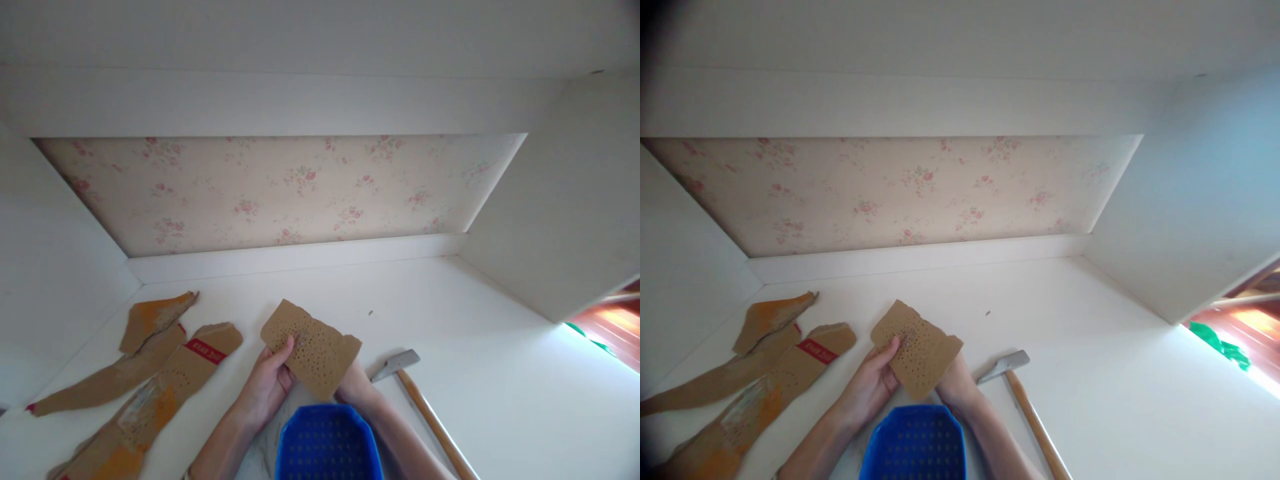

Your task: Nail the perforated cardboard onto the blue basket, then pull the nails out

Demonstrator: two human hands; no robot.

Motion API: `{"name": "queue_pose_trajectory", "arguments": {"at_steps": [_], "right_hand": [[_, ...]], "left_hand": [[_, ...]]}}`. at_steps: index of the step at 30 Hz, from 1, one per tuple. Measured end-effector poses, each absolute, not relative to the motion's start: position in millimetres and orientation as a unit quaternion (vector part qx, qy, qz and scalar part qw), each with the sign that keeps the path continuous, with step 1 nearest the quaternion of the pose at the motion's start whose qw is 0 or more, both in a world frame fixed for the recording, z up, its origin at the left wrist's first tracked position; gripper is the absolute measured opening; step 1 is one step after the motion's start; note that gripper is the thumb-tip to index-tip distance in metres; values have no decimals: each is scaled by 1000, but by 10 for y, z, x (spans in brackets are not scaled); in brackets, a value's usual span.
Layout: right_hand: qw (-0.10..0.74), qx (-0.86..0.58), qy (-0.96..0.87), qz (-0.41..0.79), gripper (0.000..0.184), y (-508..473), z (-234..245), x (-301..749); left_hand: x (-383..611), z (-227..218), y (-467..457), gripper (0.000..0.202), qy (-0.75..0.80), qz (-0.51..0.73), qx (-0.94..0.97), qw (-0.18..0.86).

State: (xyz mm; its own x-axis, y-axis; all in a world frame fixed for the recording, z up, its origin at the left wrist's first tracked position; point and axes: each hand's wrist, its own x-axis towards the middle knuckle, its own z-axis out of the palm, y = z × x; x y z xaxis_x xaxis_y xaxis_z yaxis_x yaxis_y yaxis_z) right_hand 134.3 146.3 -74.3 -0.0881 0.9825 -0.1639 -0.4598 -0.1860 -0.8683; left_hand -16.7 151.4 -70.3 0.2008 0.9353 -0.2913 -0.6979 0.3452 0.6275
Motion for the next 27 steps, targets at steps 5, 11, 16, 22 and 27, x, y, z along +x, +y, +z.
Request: {"name": "queue_pose_trajectory", "arguments": {"at_steps": [5, 11, 16, 22, 27], "right_hand": [[562, -394, -459, 564, 19, 1532, -800, 1304], [560, -470, -492, 473, 20, 1498, -812, 1345], [553, -502, -509, 429, 20, 1486, -773, 1389], [531, -484, -551, 424, 19, 1481, -718, 1420], [525, -476, -567, 419, 20, 1464, -718, 1416]], "left_hand": [[-173, -654, 1544, 53, 316, 546, 188, 752], [-167, -660, 1537, 94, 401, 578, 194, 684], [-133, -688, 1526, 72, 385, 535, 228, 717], [-118, -701, 1533, 70, 389, 517, 220, 730], [-111, -687, 1523, 66, 380, 506, 226, 741]]}}
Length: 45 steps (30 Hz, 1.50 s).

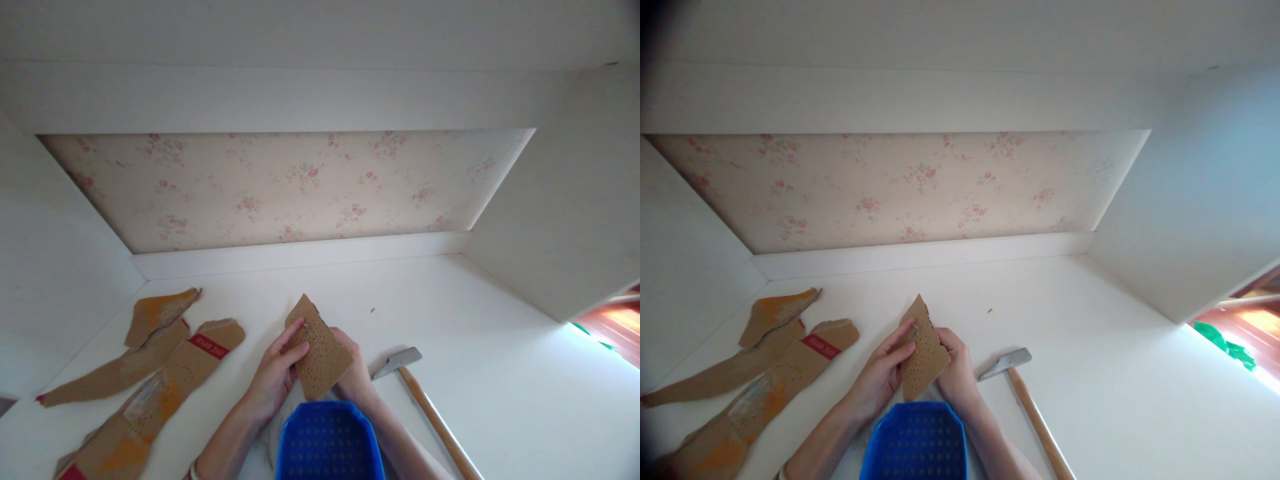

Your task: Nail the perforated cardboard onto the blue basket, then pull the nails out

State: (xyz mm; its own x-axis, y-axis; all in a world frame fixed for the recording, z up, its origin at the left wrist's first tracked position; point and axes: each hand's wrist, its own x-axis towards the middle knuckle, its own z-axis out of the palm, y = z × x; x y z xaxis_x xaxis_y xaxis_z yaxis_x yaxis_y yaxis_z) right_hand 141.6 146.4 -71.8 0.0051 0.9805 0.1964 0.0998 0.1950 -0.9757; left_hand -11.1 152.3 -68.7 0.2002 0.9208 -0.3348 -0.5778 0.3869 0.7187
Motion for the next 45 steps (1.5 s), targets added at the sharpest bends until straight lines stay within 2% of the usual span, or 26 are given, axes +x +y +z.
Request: {"name": "queue_pose_trajectory", "arguments": {"at_steps": [5, 12, 17, 35, 37, 41, 43, 45], "right_hand": [[514, -466, -570, 440, 30, 1469, -708, 1402], [496, -493, -558, 447, 36, 1482, -693, 1371], [488, -507, -555, 443, 29, 1496, -735, 1367], [521, -484, -537, 454, 19, 1489, -734, 1427], [532, -485, -522, 457, 24, 1505, -768, 1424], [557, -498, -457, 483, 42, 1552, -894, 1375], [565, -497, -423, 504, 39, 1565, -942, 1349], [573, -489, -399, 523, 29, 1565, -957, 1340]], "left_hand": [[-126, -687, 1539, 50, 414, 504, 208, 729], [-189, -689, 1580, 52, 395, 536, 176, 725], [-191, -700, 1581, 48, 380, 537, 179, 732], [-138, -664, 1508, 48, 382, 527, 209, 730], [-140, -662, 1516, 54, 372, 537, 210, 727], [-172, -663, 1553, 85, 370, 610, 223, 664], [-185, -667, 1567, 93, 380, 635, 227, 633], [-186, -664, 1573, 98, 380, 648, 225, 620]]}}
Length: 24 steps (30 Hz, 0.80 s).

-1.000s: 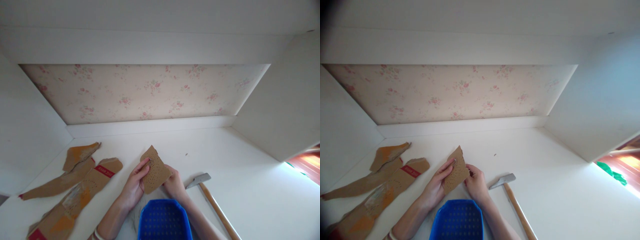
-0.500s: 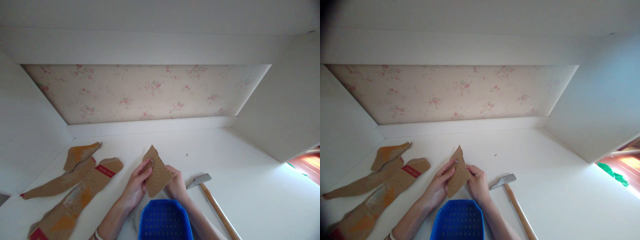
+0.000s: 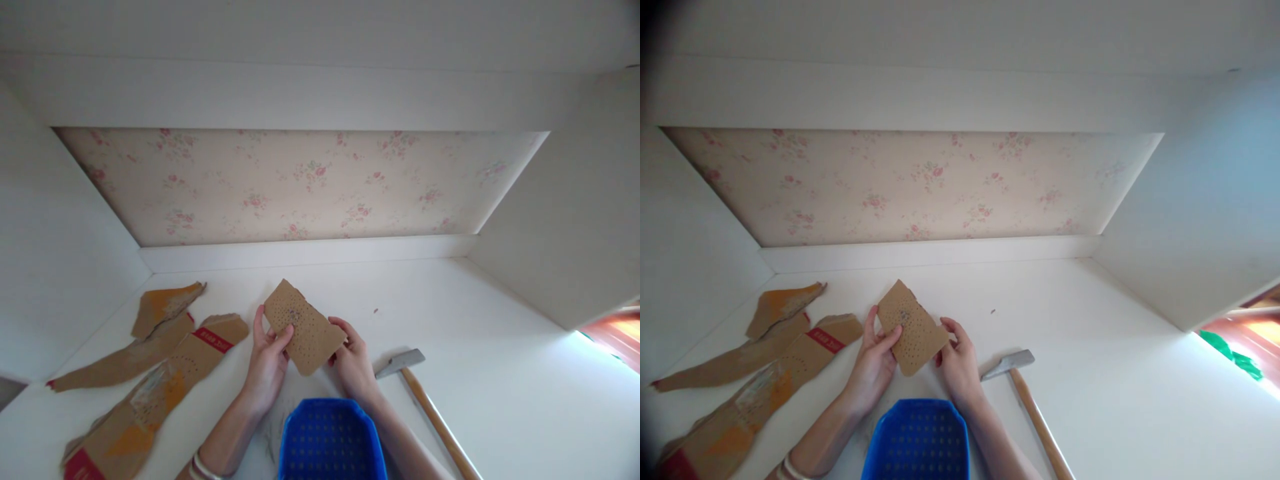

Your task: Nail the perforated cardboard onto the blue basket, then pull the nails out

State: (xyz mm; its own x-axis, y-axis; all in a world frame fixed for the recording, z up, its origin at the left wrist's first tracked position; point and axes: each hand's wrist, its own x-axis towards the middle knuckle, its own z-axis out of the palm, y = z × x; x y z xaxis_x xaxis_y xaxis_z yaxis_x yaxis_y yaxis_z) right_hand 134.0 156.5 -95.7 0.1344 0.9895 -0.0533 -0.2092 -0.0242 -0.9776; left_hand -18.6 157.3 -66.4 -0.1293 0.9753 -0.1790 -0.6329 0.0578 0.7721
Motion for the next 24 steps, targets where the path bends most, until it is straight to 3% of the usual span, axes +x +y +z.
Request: {"name": "queue_pose_trajectory", "arguments": {"at_steps": [2, 7, 14, 24], "right_hand": [[583, -472, -382, 540, 26, 1553, -940, 1345], [591, -424, -368, 579, 52, 1509, -852, 1361], [570, -421, -402, 580, 34, 1495, -831, 1369], [556, -425, -420, 578, 33, 1489, -841, 1362]], "left_hand": [[-179, -654, 1577, 96, 365, 655, 231, 620], [-195, -667, 1602, 63, 330, 643, 253, 643], [-204, -661, 1599, 36, 329, 609, 212, 690], [-181, -589, 1573, 35, 327, 585, 162, 724]]}}
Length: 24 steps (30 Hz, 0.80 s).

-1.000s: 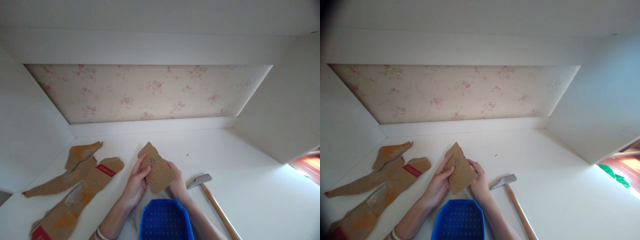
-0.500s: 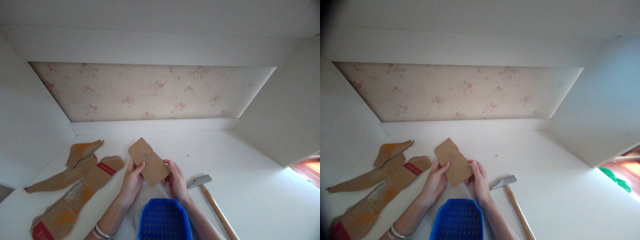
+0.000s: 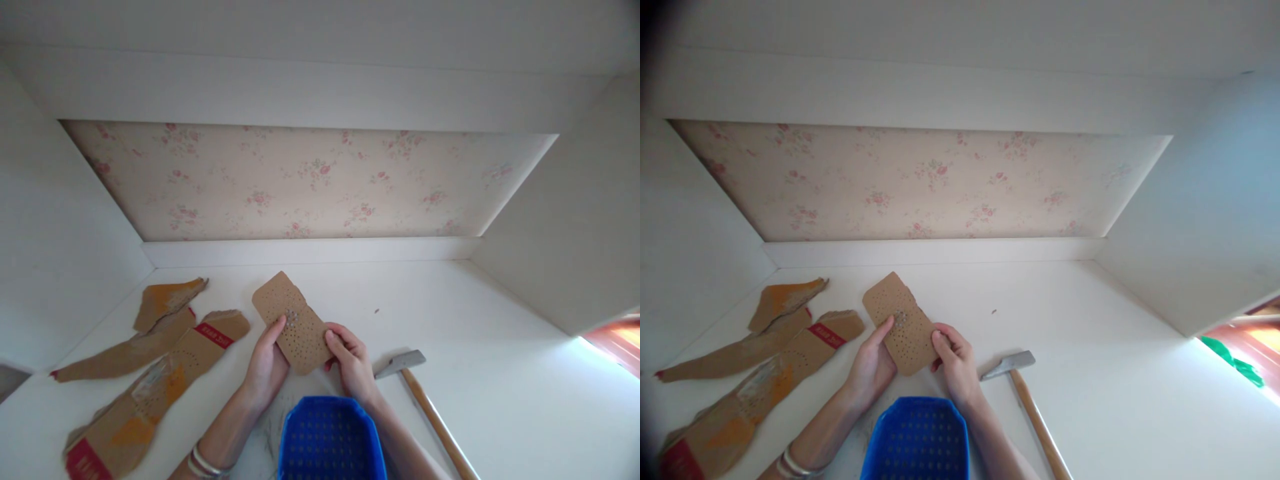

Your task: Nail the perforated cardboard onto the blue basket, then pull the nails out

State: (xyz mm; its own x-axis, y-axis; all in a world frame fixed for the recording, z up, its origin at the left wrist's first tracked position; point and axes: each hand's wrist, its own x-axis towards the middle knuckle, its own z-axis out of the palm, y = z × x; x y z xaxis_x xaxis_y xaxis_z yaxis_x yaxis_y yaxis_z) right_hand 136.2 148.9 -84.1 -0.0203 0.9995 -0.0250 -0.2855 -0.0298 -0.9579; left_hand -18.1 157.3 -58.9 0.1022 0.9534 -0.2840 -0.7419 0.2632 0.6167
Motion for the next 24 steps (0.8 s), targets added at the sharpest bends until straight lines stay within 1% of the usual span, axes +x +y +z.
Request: {"name": "queue_pose_trajectory", "arguments": {"at_steps": [6, 24], "right_hand": [[537, -429, -447, 573, 33, 1494, -857, 1359], [541, -412, -442, 585, 35, 1487, -851, 1384]], "left_hand": [[-203, -580, 1596, 43, 327, 576, 147, 734], [-243, -733, 1619, 35, 332, 604, 184, 700]]}}
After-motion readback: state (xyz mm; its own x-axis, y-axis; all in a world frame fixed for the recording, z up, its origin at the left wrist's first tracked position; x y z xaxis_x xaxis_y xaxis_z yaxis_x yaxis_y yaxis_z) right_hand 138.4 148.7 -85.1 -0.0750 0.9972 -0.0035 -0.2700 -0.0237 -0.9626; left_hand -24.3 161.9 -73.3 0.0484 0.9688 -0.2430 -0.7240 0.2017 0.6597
